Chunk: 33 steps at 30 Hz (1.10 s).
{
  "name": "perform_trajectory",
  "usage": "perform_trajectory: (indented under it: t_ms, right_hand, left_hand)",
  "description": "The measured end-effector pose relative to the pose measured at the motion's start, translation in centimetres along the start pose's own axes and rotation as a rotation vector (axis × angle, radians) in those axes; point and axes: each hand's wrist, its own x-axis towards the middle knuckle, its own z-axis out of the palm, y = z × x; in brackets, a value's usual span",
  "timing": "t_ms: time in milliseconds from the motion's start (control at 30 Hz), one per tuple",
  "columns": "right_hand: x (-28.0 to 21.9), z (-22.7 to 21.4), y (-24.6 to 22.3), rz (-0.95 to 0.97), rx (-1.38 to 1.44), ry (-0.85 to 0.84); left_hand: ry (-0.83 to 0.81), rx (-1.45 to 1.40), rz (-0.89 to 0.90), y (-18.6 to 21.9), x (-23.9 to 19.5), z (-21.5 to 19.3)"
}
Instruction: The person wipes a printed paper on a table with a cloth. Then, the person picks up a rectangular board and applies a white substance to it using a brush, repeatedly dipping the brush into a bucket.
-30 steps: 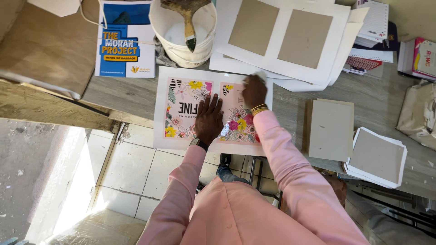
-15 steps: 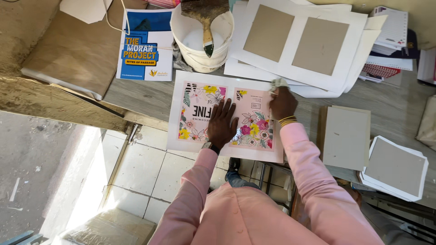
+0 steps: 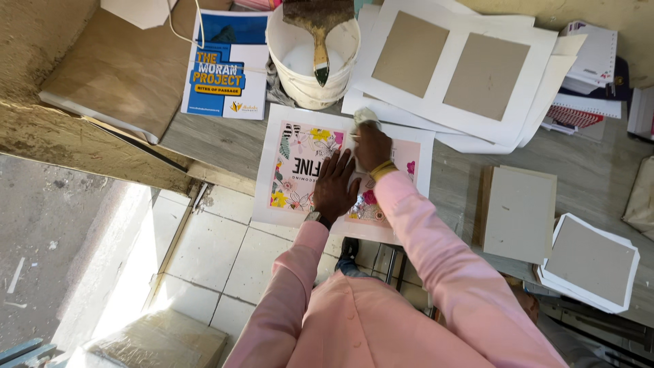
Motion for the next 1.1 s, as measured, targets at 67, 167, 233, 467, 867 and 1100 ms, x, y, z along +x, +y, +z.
perform_trajectory:
  t_ms: [67, 167, 233, 467, 867, 1100]
  right_hand:
    - [-1.5, -2.4, 2.2, 0.101, 0.013, -0.009]
    - [-2.4, -3.1, 7.2, 0.234, -0.041, -0.031]
    - [-2.5, -3.1, 10.3, 0.268, -0.116, -0.002]
    - [-11.9, 1.2, 13.1, 0.293, -0.005, 0.021]
    - [-21.7, 5.6, 8.8, 0.168, 0.037, 0.030]
    - [-18.3, 7.2, -0.2, -0.096, 0.112, 0.079]
  left_hand:
    - [0.002, -0.008, -0.001, -0.1, 0.0, 0.1]
    - [-0.016, -0.018, -0.015, -0.1, -0.7, -0.2]
    - [-0.005, -0.028, -0.001, -0.1, 0.0, 0.0]
    - [-0.033, -0.022, -0.036, 0.0, -0.5, 0.2]
    - [0.003, 0.030, -0.012, 0.0, -0.6, 1.0]
    - [-0.058, -0.009, 0.010, -0.5, -0.2, -0.1]
